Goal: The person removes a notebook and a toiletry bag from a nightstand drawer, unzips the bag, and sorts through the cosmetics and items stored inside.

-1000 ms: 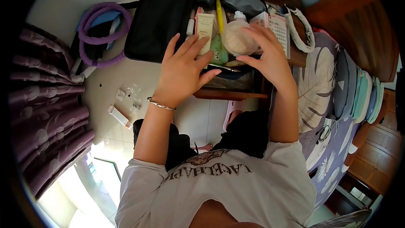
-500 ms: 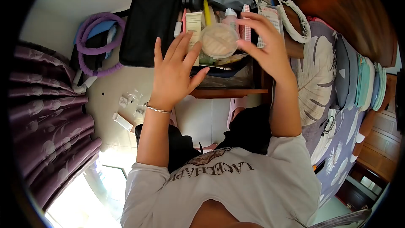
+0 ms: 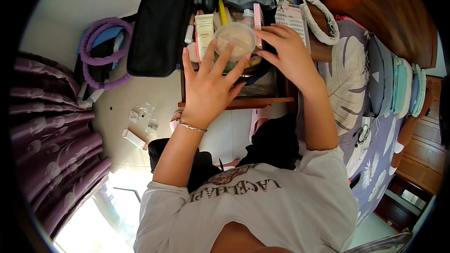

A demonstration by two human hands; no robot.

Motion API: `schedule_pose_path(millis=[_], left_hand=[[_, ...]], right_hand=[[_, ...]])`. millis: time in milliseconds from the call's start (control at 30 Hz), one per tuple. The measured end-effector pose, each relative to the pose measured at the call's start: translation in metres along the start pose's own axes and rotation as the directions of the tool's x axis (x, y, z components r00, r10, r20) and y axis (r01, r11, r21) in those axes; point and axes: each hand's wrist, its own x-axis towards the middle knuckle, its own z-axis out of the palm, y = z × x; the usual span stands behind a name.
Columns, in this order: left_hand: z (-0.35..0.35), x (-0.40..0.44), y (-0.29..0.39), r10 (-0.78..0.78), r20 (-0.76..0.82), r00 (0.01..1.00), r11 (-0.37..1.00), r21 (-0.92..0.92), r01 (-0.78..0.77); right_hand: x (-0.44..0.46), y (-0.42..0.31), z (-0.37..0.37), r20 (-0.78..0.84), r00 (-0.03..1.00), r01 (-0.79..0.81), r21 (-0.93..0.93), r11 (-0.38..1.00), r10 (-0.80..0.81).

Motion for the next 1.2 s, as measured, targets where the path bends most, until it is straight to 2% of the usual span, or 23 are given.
schedule_pose_path(millis=[100, 167, 200, 267, 333, 433, 467, 533, 567, 600, 633, 667, 733, 767, 900, 967, 1000, 1033, 1100, 1200], left_hand=[[0.0, 0.0, -0.002, -0.001, -0.002, 1.0, 1.0, 0.002, 0.001], [0.0, 0.0, -0.005, 0.016, -0.012, 1.0, 1.0, 0.002, -0.016], [0.0, -0.002, -0.006, 0.022, -0.018, 1.0, 1.0, 0.003, -0.022], [0.0, -0.002, -0.008, 0.026, -0.019, 0.999, 1.0, 0.002, -0.026], [0.0, -0.001, -0.009, -0.015, 0.028, 0.999, 1.0, -0.003, 0.015], [0.002, 0.001, -0.012, -0.023, 0.016, 1.0, 0.999, -0.028, 0.024], [0.002, 0.002, -0.013, -0.026, 0.016, 1.0, 0.999, -0.025, 0.026], [-0.001, 0.002, -0.012, -0.028, -0.062, 0.998, 0.998, -0.054, 0.025], [0.001, -0.001, -0.011, -0.033, -0.062, 0.998, 0.998, -0.053, 0.03], [0.002, -0.005, -0.008, 0.019, -0.096, 0.995, 0.997, -0.078, -0.027], [0.002, -0.007, -0.005, 0.071, -0.132, 0.989, 0.991, -0.101, -0.085], [0.001, -0.006, 0.002, 0.077, -0.189, 0.979, 0.988, -0.119, -0.1], [0.008, -0.015, 0.008, 0.106, -0.191, 0.976, 0.988, -0.091, -0.125], [0.01, -0.019, 0.011, 0.134, -0.191, 0.972, 0.987, -0.063, -0.149], [0.007, -0.023, 0.017, 0.072, -0.217, 0.973, 0.992, -0.088, -0.093], [0.006, -0.023, 0.018, 0.067, -0.208, 0.976, 0.99, -0.104, -0.09], [0.005, -0.024, 0.018, 0.063, -0.199, 0.978, 0.989, -0.121, -0.088], [0.006, -0.024, 0.018, 0.063, -0.199, 0.978, 0.989, -0.121, -0.089], [0.006, -0.025, 0.017, 0.065, -0.224, 0.972, 0.989, -0.119, -0.093], [0.007, -0.027, 0.017, 0.069, -0.2, 0.977, 0.985, -0.142, -0.098]], right_hand=[[0.003, -0.008, -0.001, -0.071, 0.996, 0.041, -0.097, 0.994, -0.048], [0.002, -0.01, -0.013, -0.097, 0.992, -0.053, 0.267, 0.962, 0.082], [0.001, -0.01, -0.017, -0.097, 0.992, -0.052, 0.269, 0.962, 0.08], [-0.003, -0.012, -0.022, -0.045, 0.997, 0.068, 0.073, 0.995, -0.065], [-0.005, -0.015, -0.008, -0.005, 0.998, 0.064, 0.089, 0.994, -0.064], [-0.01, -0.012, -0.006, 0.05, 0.997, 0.052, 0.116, 0.992, -0.058], [-0.011, -0.01, -0.011, 0.01, 1.0, -0.019, 0.233, 0.972, 0.017], [-0.01, -0.003, -0.028, -0.108, 0.99, -0.046, 0.325, 0.945, 0.085], [-0.01, -0.001, -0.035, -0.206, 0.973, -0.041, 0.302, 0.952, 0.108], [-0.012, 0.002, -0.039, -0.231, 0.946, -0.11, 0.431, 0.896, 0.228], [-0.015, 0.004, -0.042, -0.239, 0.907, -0.166, 0.553, 0.817, 0.347], [-0.017, 0.005, -0.043, -0.239, 0.907, -0.166, 0.553, 0.817, 0.346], [-0.021, 0.004, -0.044, -0.162, 0.862, -0.26, 0.672, 0.693, 0.481], [-0.022, 0.001, -0.044, -0.162, 0.862, -0.26, 0.672, 0.693, 0.481], [-0.014, -0.021, -0.036, -0.064, 0.957, -0.199, 0.559, 0.805, 0.282], [-0.009, -0.026, -0.029, -0.067, 0.998, 0.007, 0.322, 0.947, 0.015], [-0.009, -0.031, -0.028, -0.022, 0.999, 0.051, 0.215, 0.975, -0.048], [-0.008, -0.035, -0.026, -0.022, 0.999, 0.051, 0.215, 0.975, -0.048], [-0.006, -0.041, -0.02, 0.142, 0.988, 0.046, 0.089, 0.995, -0.058], [0.001, -0.04, -0.001, 0.083, 0.994, 0.068, 0.082, 0.994, -0.075]])
